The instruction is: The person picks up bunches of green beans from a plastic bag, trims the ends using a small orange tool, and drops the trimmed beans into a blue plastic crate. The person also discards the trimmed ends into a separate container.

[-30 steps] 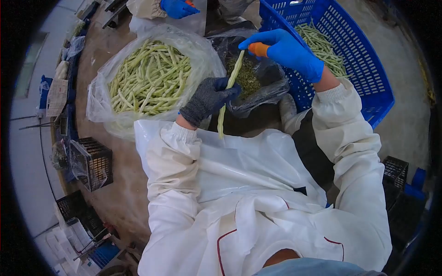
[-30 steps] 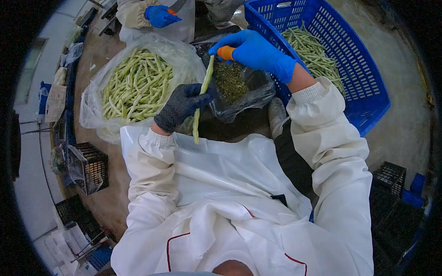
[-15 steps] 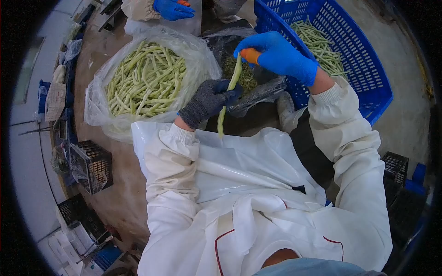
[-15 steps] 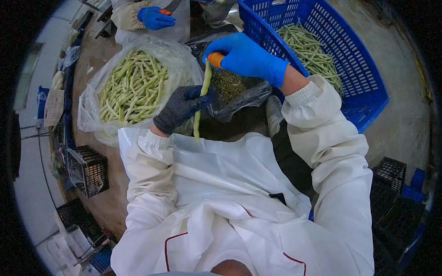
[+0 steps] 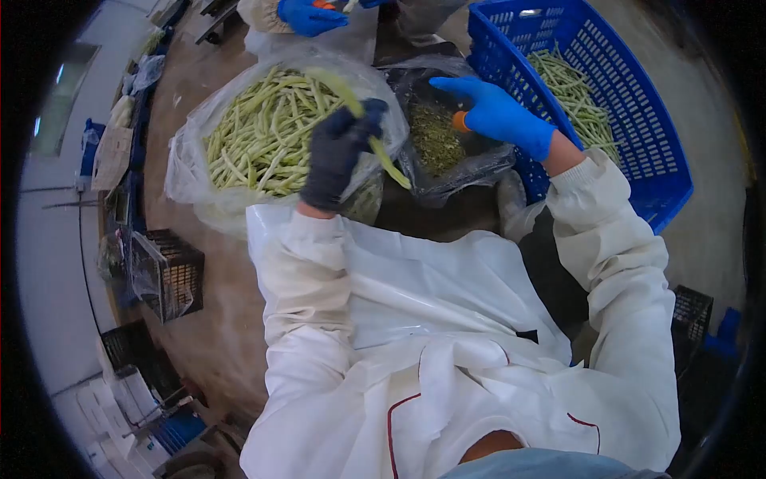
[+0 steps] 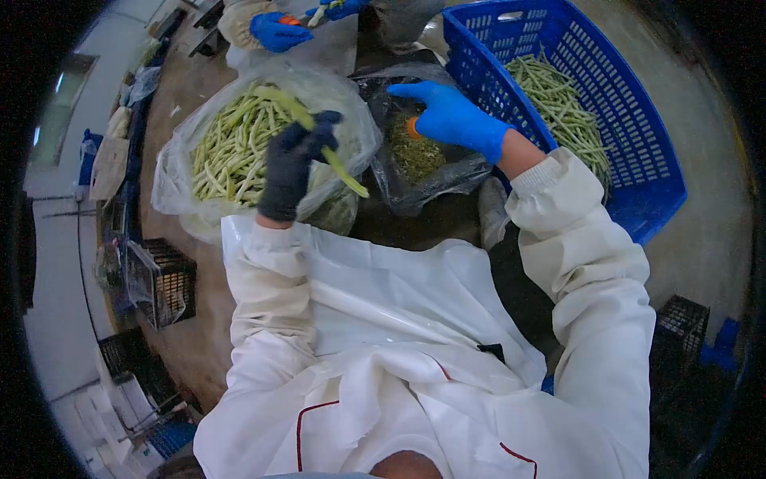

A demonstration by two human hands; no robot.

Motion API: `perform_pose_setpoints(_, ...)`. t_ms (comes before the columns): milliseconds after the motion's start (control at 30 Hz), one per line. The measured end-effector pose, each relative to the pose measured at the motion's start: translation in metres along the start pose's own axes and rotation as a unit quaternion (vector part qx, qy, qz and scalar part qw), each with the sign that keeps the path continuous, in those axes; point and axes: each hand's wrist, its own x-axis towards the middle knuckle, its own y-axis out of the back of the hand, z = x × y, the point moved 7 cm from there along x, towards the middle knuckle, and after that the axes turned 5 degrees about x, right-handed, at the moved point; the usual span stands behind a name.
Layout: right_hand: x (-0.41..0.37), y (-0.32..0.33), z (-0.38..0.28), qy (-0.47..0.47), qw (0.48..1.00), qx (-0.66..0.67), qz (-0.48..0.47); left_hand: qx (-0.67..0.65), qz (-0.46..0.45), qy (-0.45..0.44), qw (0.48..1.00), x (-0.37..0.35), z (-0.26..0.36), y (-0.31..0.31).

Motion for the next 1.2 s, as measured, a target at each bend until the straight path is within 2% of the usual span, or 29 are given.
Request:
perform_pose_setpoints(33,0.001,-0.009,-0.006,-0.03,0.995,0.095,-0.031,-0.015,-0.017,-0.014,1.0,-0.001,-0.011,-0.014)
perform_pose_setpoints(67,0.003,-0.019,-0.016,-0.06,0.978,0.189,-0.066,0.025,-0.044,-0.017,0.999,-0.006,-0.008,-0.03)
perform_pose_setpoints(100,0.006,-0.031,-0.022,-0.092,0.95,0.28,-0.102,0.12,-0.067,-0.048,0.989,-0.004,-0.018,-0.041)
perform_pose_setpoints(200,0.01,-0.028,-0.013,-0.096,0.978,0.158,-0.099,0.214,-0.103,0.007,0.971,-0.008,-0.022,-0.061)
perform_pose_setpoints(233,0.015,-0.003,-0.026,0.013,0.979,0.202,-0.019,0.238,-0.113,0.017,0.965,-0.009,-0.015,-0.062)
perform_pose_setpoints(267,0.02,0.034,-0.029,0.007,0.967,0.236,0.093,0.26,-0.124,0.028,0.957,-0.011,-0.012,-0.063)
perform_pose_setpoints(300,0.022,0.074,-0.018,-0.001,0.942,0.266,0.203,0.215,-0.137,-0.028,0.966,-0.007,-0.034,-0.063)
perform_pose_setpoints(367,0.006,0.146,0.0,-0.041,0.888,0.297,0.349,0.221,-0.11,-0.081,0.966,-0.004,-0.043,-0.047)
perform_pose_setpoints(400,-0.003,0.178,0.016,-0.051,0.889,0.207,0.405,0.225,-0.098,-0.109,0.963,-0.002,-0.042,-0.037)
perform_pose_setpoints(433,-0.019,0.217,0.04,-0.063,0.879,0.115,0.459,0.223,-0.061,-0.081,0.97,0.004,-0.033,-0.016)
perform_pose_setpoints(467,-0.024,0.231,0.046,-0.083,0.896,-0.04,0.434,0.221,-0.025,-0.051,0.974,0.009,-0.026,0.01)
perform_pose_setpoints(500,-0.029,0.239,0.051,-0.102,0.891,-0.193,0.397,0.262,0.036,-0.085,0.961,0.021,-0.024,0.046)
perform_pose_setpoints(533,-0.032,0.243,0.057,-0.12,0.864,-0.342,0.349,0.301,0.096,-0.118,0.941,0.025,-0.021,0.081)
perform_pose_setpoints(567,-0.032,0.239,0.076,-0.16,0.834,-0.435,0.3,0.396,0.09,-0.07,0.911,0.021,-0.017,0.102)
perform_pose_setpoints(600,-0.028,0.224,0.082,-0.129,0.853,-0.433,0.261,0.486,0.083,-0.025,0.87,0.02,-0.012,0.119)
perform_pose_setpoints(667,-0.016,0.183,0.079,-0.065,0.884,-0.428,0.179,0.558,-0.033,-0.021,0.829,0.026,-0.067,0.126)
perform_pose_setpoints(700,-0.012,0.163,0.074,-0.063,0.9,-0.402,0.153,0.59,-0.09,-0.018,0.802,0.027,-0.092,0.124)
perform_pose_setpoints(733,-0.009,0.14,0.064,-0.06,0.916,-0.375,0.126,0.578,-0.177,-0.028,0.796,0.02,-0.102,0.104)
perform_pose_setpoints(800,-0.003,0.102,0.044,-0.05,0.937,-0.339,0.068,0.672,-0.149,-0.042,0.725,0.021,-0.106,0.077)
perform_pose_setpoints(900,0.004,0.063,0.023,-0.046,0.949,-0.312,-0.012,0.723,-0.207,0.036,0.658,0.031,-0.106,0.07)
perform_pose_setpoints(1000,0.002,0.054,0.011,-0.018,0.953,-0.301,-0.014,0.593,-0.225,0.023,0.773,0.028,-0.084,0.099)
perform_pose_setpoints(1033,0.003,0.053,0.014,-0.03,0.95,-0.31,-0.023,0.556,-0.219,0.08,0.798,0.019,-0.073,0.114)
perform_pose_setpoints(1100,0.002,0.053,0.022,-0.057,0.942,-0.329,-0.042,0.368,-0.101,0.078,0.921,0.011,-0.057,0.152)
perform_pose_setpoints(1133,0.0,0.051,0.025,-0.058,0.943,-0.326,-0.048,0.264,-0.04,0.076,0.961,0.007,-0.052,0.171)
perform_pose_setpoints(1200,-0.002,0.049,0.029,-0.056,0.944,-0.32,-0.057,0.185,0.095,0.031,0.978,-0.002,-0.015,0.197)
